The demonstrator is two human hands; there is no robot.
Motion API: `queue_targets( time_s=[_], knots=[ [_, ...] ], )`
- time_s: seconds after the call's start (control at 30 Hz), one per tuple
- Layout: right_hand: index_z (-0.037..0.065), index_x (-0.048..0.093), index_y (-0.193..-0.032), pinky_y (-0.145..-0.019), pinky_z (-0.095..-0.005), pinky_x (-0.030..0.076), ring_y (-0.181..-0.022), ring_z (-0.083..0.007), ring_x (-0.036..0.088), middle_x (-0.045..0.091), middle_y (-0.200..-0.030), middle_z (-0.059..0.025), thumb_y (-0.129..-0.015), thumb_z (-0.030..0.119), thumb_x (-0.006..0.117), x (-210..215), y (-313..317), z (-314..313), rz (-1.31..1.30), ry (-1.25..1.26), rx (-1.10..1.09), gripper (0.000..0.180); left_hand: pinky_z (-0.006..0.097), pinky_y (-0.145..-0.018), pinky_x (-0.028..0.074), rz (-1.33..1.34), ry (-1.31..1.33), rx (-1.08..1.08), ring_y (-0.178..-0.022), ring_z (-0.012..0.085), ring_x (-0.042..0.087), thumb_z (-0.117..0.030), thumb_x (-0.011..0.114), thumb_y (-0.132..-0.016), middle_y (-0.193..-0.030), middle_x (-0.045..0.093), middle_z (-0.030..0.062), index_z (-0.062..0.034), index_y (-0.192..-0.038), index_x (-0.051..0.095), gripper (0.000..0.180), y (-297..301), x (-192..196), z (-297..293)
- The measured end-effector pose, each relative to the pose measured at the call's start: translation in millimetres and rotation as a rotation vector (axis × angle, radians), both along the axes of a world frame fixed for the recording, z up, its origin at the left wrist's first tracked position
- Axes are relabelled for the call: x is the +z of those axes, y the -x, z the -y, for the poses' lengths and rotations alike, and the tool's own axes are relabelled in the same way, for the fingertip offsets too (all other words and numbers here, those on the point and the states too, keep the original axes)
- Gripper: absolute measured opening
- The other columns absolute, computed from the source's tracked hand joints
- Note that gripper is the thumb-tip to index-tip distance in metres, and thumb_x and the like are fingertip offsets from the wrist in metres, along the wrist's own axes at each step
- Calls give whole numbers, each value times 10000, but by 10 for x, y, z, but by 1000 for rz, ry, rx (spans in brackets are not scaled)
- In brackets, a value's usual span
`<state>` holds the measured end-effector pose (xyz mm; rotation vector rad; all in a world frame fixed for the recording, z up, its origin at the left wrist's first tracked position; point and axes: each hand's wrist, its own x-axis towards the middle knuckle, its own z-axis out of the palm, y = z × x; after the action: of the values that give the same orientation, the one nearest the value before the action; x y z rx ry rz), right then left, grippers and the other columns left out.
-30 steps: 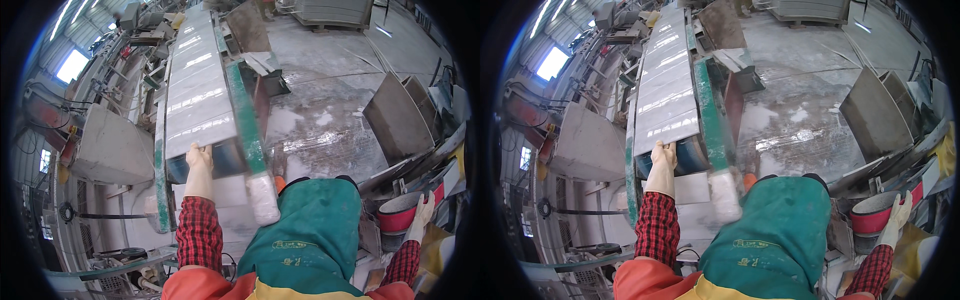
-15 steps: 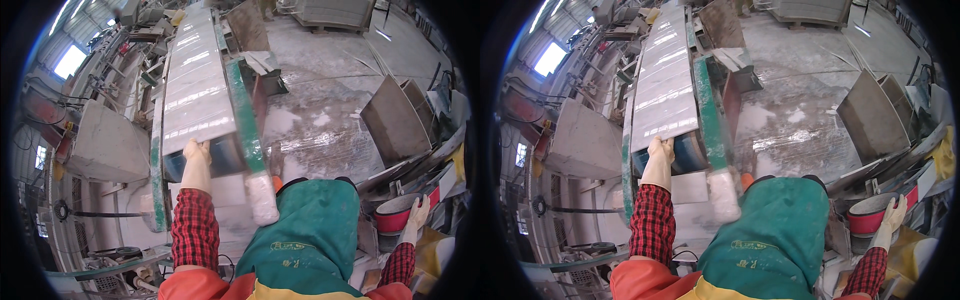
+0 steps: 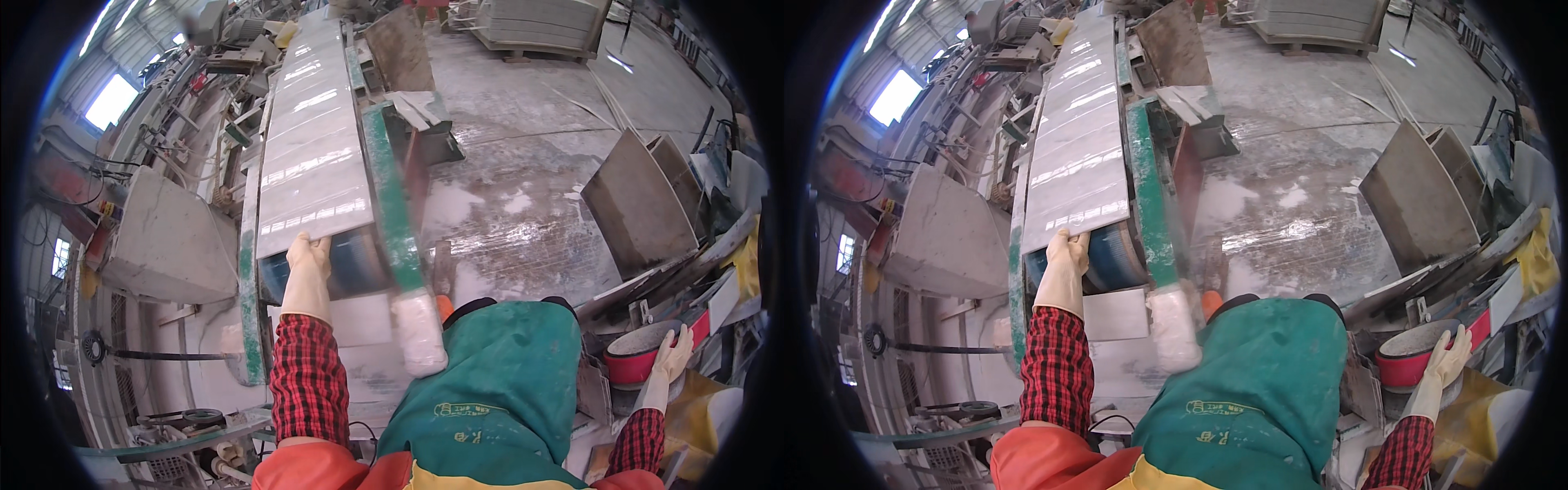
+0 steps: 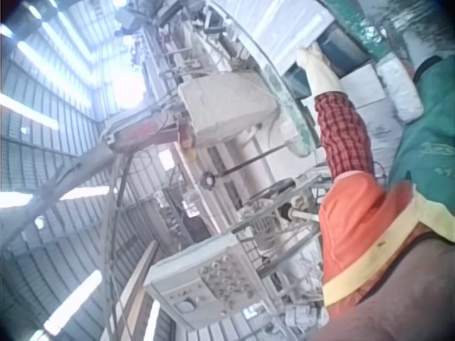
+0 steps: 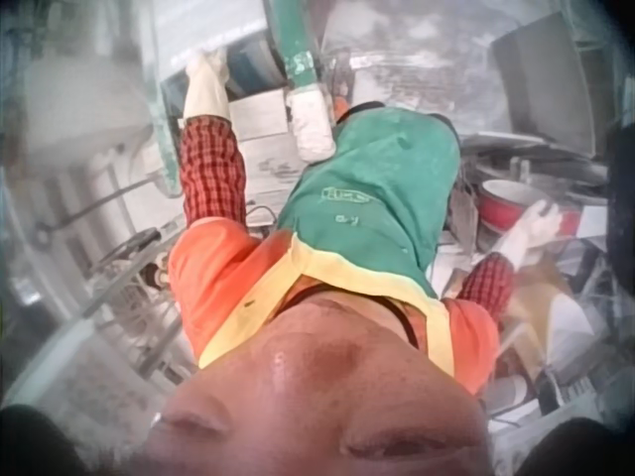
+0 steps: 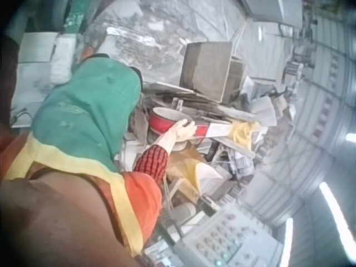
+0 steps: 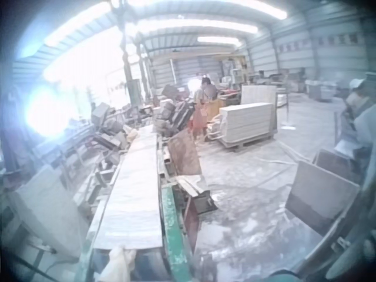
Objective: The person repeatedly picks up rectangular panels from a conveyor belt and places them into a nearby bin. The person handles the panels one at a time, moving them from the moving belt to the collection area.
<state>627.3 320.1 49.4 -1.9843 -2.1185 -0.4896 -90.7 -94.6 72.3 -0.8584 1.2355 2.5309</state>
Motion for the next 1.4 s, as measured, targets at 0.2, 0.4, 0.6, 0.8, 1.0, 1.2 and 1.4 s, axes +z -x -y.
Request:
queue_targets(
  time_s=[0.2, 0.4, 0.6, 0.8, 1.0, 1.2, 1.4],
  knots=[
    [109, 532, -1410, -1176, -455, 286, -1377, -357, 416, 461, -1499, -170, -986, 335, 543, 52, 156, 136, -4, 7, -7, 480, 353, -971, 557, -38, -3, -200, -1243, 273, 576, -156, 517, -1011, -1324, 609, 138, 31, -1315, 515, 357, 47, -102, 337],
    [121, 529, -1416, -1171, -456, 291, -1376, -364, 417, 458, -1502, -166, -990, 353, 531, -1, 146, 196, 22, -31, -8, 485, 329, -819, 586, 35, 455, -414, -1029, 261, 646, -220, 609, -953, -1094, 634, 150, 56, -1175, 566, 357, 147, 41, 512],
    [113, 534, -1408, -1145, -441, 333, -1346, -353, 457, 491, -1470, -180, -985, 356, 553, 63, 203, 243, -34, -39, 15, 489, 298, -947, 506, -207, 457, -649, -1154, 203, 609, -216, 544, -1001, -1286, 593, 143, 18, -1315, 524, 393, 416, -459, 783],
    [84, 516, -1410, -1040, -440, 428, -1199, -389, 576, 611, -1300, -218, -985, 360, 557, 586, 93, -54, -212, -31, 23, 508, 309, -975, 526, -263, 215, -607, -1179, 219, 600, -208, 466, -1027, -1328, 587, 147, 9, -1267, 514, 327, 443, -740, 844],
    [50, 456, -1446, -1150, -452, 310, -1363, -380, 408, 463, -1473, -209, -1013, 384, 477, 147, -479, -809, 68, -215, 47, 548, 354, -869, 589, -331, 409, -265, -1052, 254, 654, -144, 509, -1000, -1176, 641, 166, 19, -1313, 467, 355, -461, 251, 104],
    [41, 420, -1471, -1153, -448, 314, -1375, -380, 403, 444, -1488, -212, -1024, 372, 433, 313, -16, -664, 116, -100, -80, 556, 295, -882, 533, -1236, 1024, -657, -1030, 214, 667, -82, 579, -994, -1187, 658, 164, -14, -1389, 476, 414, -683, -433, -432],
    [18, 433, -1457, -1178, -435, 283, -1405, -368, 371, 426, -1502, -216, -1035, 356, 406, 453, -46, -788, 78, -71, -99, 542, 435, -1118, 374, -1409, 1488, -817, -1322, 389, 462, -145, 598, -915, -1420, 506, 227, 9, -1439, 436, 570, -1176, -243, -1064]
  ],
)
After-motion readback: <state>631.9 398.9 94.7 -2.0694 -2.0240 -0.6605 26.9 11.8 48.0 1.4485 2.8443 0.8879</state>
